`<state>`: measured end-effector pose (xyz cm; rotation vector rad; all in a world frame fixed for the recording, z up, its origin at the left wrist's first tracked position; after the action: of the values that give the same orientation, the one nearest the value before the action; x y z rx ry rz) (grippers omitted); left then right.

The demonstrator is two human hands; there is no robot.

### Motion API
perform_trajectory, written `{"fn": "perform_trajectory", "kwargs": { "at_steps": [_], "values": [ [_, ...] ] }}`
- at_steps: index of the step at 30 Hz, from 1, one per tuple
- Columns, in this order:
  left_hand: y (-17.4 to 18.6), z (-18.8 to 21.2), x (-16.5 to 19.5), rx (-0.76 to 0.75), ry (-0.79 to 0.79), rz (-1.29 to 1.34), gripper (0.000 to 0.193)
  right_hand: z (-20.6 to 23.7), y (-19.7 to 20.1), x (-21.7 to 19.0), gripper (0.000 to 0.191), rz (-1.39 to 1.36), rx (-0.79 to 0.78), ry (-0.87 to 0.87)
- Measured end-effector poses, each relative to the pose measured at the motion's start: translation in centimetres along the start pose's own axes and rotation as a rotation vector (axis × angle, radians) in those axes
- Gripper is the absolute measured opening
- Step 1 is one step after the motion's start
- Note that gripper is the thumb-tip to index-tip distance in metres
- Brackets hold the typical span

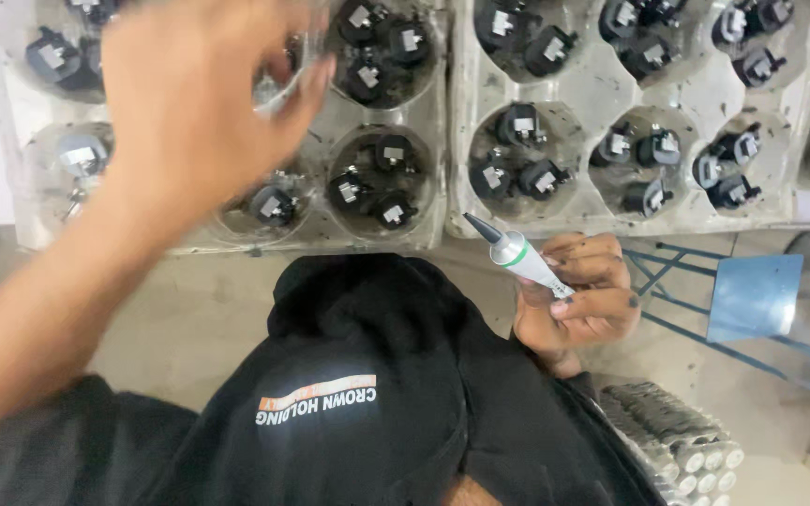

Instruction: The person sits on the floor with trays of black electrical plug components in front of them. They pick up a plug component with one hand, hold an adhesive tube in the other, and squeeze adhesive onto each component, placing it back in the tray and repeating. They occasionally wipe the tube with a blue cloth.

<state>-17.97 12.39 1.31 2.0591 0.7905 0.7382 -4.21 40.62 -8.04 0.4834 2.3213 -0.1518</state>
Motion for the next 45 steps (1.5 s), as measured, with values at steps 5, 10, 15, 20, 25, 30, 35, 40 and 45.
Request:
{"fn": "perform_trajectory", "kwargs": {
  "at_steps": [5, 10, 15, 20, 25, 30, 35, 40, 45],
  "values": [
    [-1.2, 9.6, 9.2, -0.045, -0.088, 0.34, 0.019, 2.1, 3.7, -1.4, 0.037, -0.003, 0.048, 0.084],
    [-8.6, 14.8, 13.1, -0.182, 0.029, 0.903, 0.023, 6.7, 7.5, -3.7, 0.036, 0.057, 0.135, 0.067],
    [-18.1, 16.1, 18.9, -0.51, 0.308, 1.194, 0.029, 10.5, 11.8, -5.6, 0.039, 0.207, 0.179, -0.045],
    [-23.0, 14.9, 24.9, -0.664, 0.218, 1.185, 0.039, 12.3, 19.8, -3.8, 0.039, 0.283, 0.455, -0.052],
    [-31.3, 11.1, 33.6, -0.766, 0.17, 1.154, 0.037, 12.9, 32.6, 0.5, 0.04, 0.347, 0.523, -0.122],
    [-45.5, 1.4, 44.6, -0.516, -0.073, 0.676, 0.036, 11.1, 45.3, 9.0, 0.037, 0.4, 0.425, -0.3],
    [-55.6, -5.8, 48.3, -0.352, -0.001, 0.282, 0.036, 9.8, 52.4, 17.1, 0.035, 0.165, 0.3, -0.667],
    [-59.4, -6.9, 48.2, -0.401, 0.285, 0.452, 0.006, 7.3, 54.9, 21.6, 0.031, 0.039, 0.262, -0.819],
    [-60.4, -6.9, 46.7, 0.035, 1.032, 1.279, 0.015, 4.6, 54.0, 24.8, 0.031, -0.032, 0.215, -0.862]
  ]
}}
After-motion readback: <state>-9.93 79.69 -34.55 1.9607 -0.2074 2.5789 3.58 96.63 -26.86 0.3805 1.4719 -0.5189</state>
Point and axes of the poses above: each hand's wrist, its own z-axis away from the middle knuckle, its own y-axis out of the back of the hand, x = y × z, the point moved 6 cm from there along -z, towards the middle knuckle, and after that the axes turned 5 degrees about z, right-handed, at the moved point
